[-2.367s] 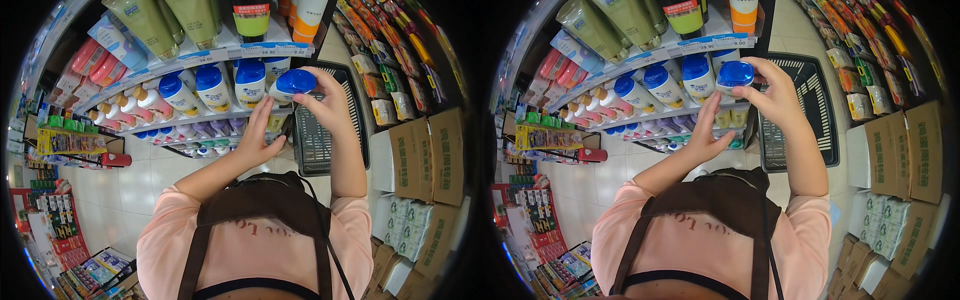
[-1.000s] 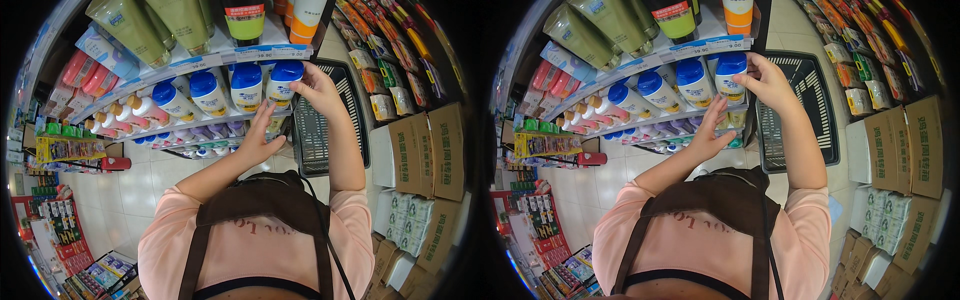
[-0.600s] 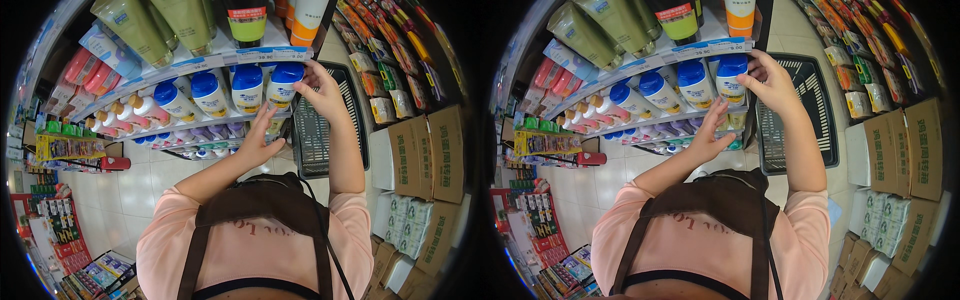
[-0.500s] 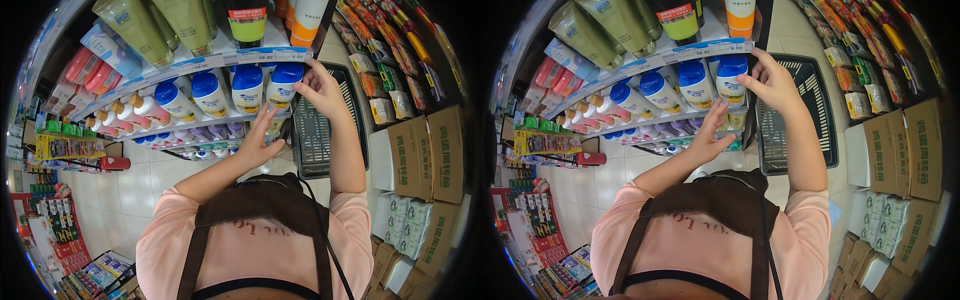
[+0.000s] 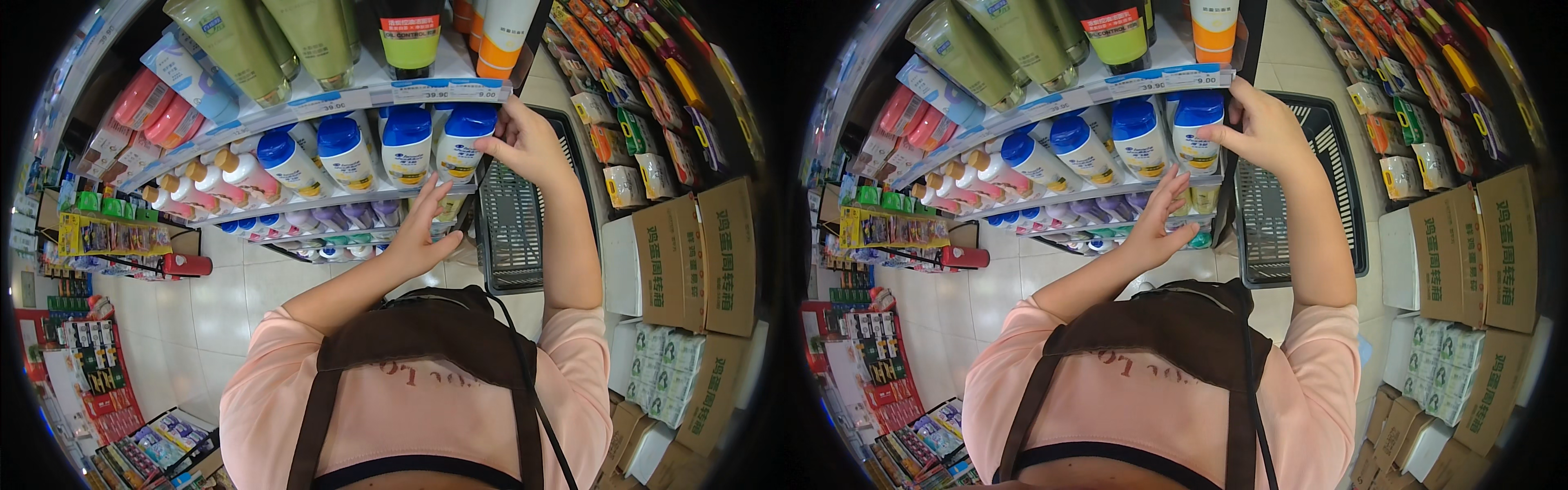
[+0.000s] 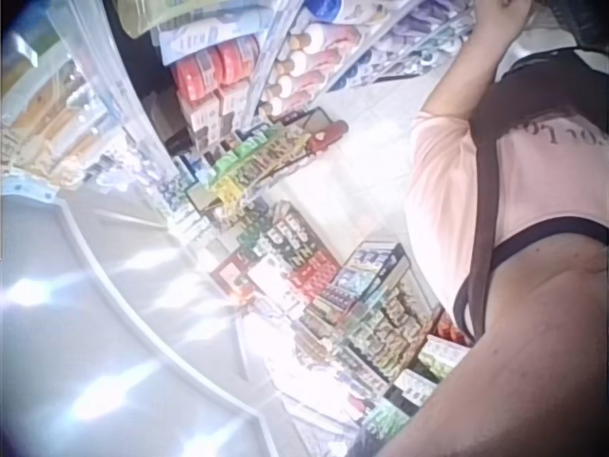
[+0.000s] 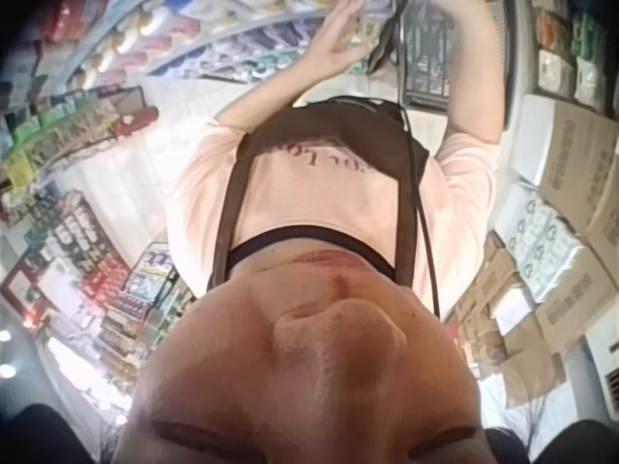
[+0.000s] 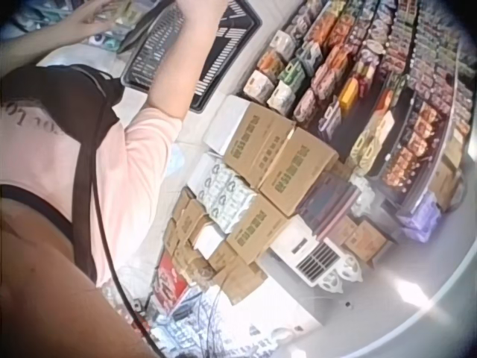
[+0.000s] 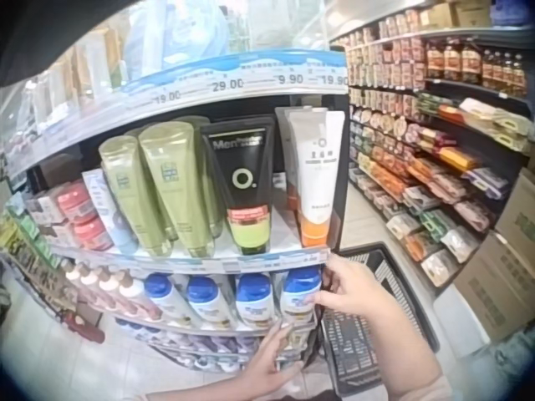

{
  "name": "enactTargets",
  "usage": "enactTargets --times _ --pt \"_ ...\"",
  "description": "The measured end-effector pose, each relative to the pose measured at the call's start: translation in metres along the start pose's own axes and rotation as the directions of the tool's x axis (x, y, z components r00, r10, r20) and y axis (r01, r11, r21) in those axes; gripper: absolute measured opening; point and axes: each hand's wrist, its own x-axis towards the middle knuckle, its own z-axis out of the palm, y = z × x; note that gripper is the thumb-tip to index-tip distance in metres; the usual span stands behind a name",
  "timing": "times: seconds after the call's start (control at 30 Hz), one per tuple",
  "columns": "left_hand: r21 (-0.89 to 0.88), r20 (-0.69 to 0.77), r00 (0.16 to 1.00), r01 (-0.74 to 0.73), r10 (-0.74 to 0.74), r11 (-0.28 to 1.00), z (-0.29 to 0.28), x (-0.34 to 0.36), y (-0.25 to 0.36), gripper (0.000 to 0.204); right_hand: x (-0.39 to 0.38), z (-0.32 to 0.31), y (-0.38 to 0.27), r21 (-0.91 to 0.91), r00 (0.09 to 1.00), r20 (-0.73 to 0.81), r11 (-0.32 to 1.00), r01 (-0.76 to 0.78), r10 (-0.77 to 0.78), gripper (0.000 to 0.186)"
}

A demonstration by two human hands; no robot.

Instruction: The person picks up bottles of lotion from a shopping basket and places them onto a store shelf. They arrange the bottles in a row, ensuring they are facing forward and aligned with other products.

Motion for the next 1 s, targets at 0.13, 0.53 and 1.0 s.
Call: enactTargets --times 0.13,0.53,1.0 --pt "-0.006 0.01 1.0 -0.006 0.006 1.0 0.0 -0.001 0.0 0.073 -0.001 0.0 0.005 -0.195 0.957 -0.189 0.964 0.182 -0.219 0.034" --pt "-0.04 0.004 1.0 -0.002 0.002 0.999 -0.001 -0.004 -0.004 0.073 0.009 0.026 0.019 -0.109 0.912 -0.397 0.992 0.066 -0.104 0.017" --pt "-0.068 -0.008 1.0 0.025 -0.025 0.997 -0.001 -0.009 -0.011 0.071 0.014 0.02 0.015 -0.117 0.963 -0.263 0.993 0.028 -0.058 0.015"
